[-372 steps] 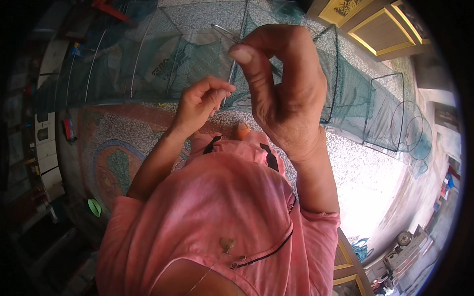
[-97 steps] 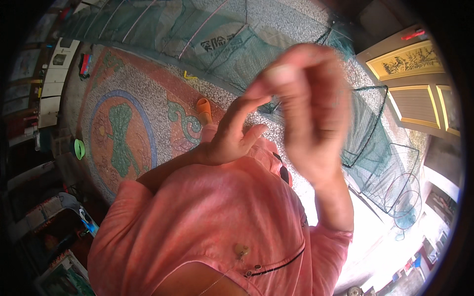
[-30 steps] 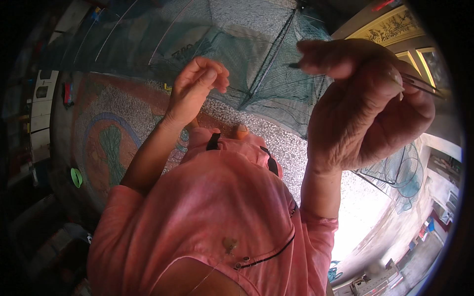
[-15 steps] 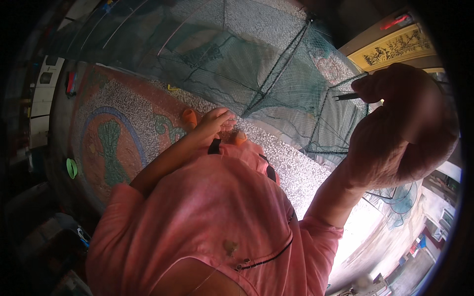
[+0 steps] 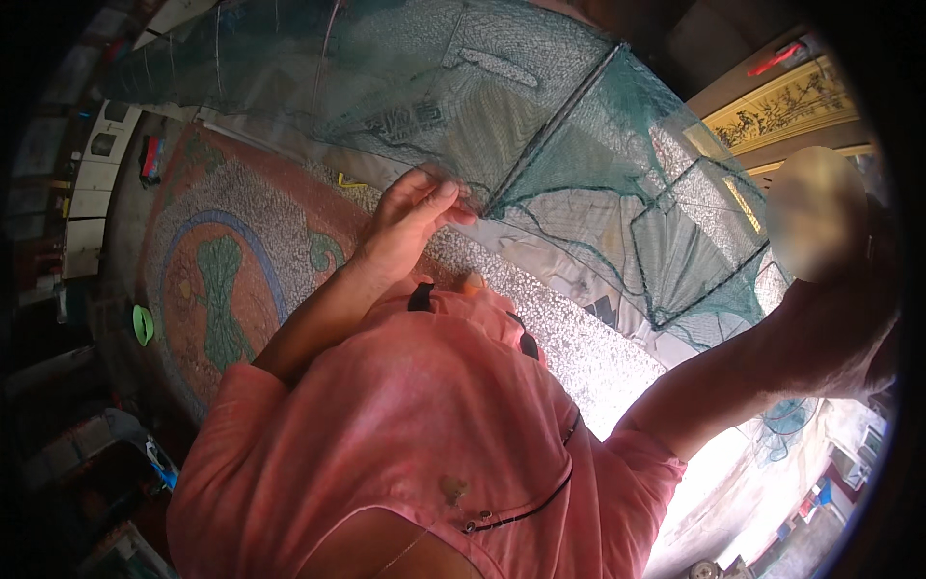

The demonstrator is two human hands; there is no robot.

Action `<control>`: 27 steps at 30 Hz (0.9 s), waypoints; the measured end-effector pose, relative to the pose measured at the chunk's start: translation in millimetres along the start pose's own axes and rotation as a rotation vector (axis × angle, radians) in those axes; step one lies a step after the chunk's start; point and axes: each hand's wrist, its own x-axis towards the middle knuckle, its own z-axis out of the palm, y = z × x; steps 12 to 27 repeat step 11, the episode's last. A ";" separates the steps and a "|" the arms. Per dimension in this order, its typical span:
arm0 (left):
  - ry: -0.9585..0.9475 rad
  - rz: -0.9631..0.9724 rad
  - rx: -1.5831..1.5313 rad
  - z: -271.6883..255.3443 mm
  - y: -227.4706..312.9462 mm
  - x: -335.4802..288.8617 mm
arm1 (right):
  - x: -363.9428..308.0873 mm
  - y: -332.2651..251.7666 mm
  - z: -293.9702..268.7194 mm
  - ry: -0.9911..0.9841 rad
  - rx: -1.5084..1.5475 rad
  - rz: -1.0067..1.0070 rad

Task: The person mends a large green fishing net by hand, using a small dark tool to weave or tie the mesh.

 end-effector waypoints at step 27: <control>-0.140 0.034 0.102 22.5 33.3 26.9 | -37.5 72.4 1.3 -0.310 -0.021 0.169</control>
